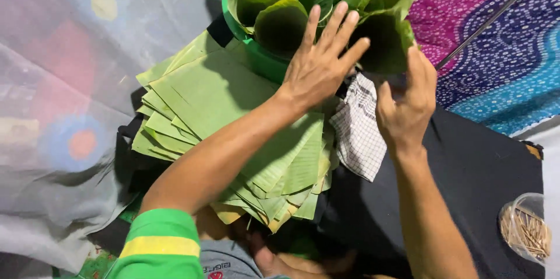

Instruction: Wiping banana leaves with a cloth, folding them into cones, and securing them with toothpicks.

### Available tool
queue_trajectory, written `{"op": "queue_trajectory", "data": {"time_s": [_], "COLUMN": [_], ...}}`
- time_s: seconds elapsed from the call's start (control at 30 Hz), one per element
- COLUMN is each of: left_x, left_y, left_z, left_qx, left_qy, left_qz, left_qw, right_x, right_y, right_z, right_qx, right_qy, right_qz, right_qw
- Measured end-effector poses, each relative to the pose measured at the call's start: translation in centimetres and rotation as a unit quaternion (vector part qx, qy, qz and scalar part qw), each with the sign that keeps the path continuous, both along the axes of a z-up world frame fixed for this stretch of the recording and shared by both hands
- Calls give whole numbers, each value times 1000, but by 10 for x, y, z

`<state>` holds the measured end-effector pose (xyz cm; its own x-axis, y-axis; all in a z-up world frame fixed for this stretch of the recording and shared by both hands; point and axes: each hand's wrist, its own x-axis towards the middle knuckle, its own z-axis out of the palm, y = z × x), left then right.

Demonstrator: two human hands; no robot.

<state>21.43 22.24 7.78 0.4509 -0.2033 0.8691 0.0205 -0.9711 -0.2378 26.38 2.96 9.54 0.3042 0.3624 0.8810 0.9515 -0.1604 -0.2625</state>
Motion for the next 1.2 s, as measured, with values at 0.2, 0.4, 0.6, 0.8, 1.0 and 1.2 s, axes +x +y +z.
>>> {"op": "queue_trajectory", "data": {"time_s": [0.2,0.4,0.6,0.8,1.0,1.2], "left_x": [-84,-147,-176,-184,-178,-189], "left_y": [3,93,145,127,158,179], "left_z": [-22,-126,-132,-119,-151,-132], "left_qx": [-27,-318,-445,-486,-453,-486], "left_qy": [-28,249,316,349,345,325], "left_qz": [-138,144,279,275,279,289], "left_qw": [990,904,790,753,773,758], "right_x": [-50,-124,-139,-149,-129,-125], "right_y": [-33,-29,-21,-5,20,36], "right_z": [-62,-73,-75,-69,-145,-176], "right_qx": [32,60,111,114,85,40], "right_qy": [161,790,837,848,834,794], "right_qz": [-12,156,185,174,177,184], "right_qw": [986,590,503,487,516,578]}}
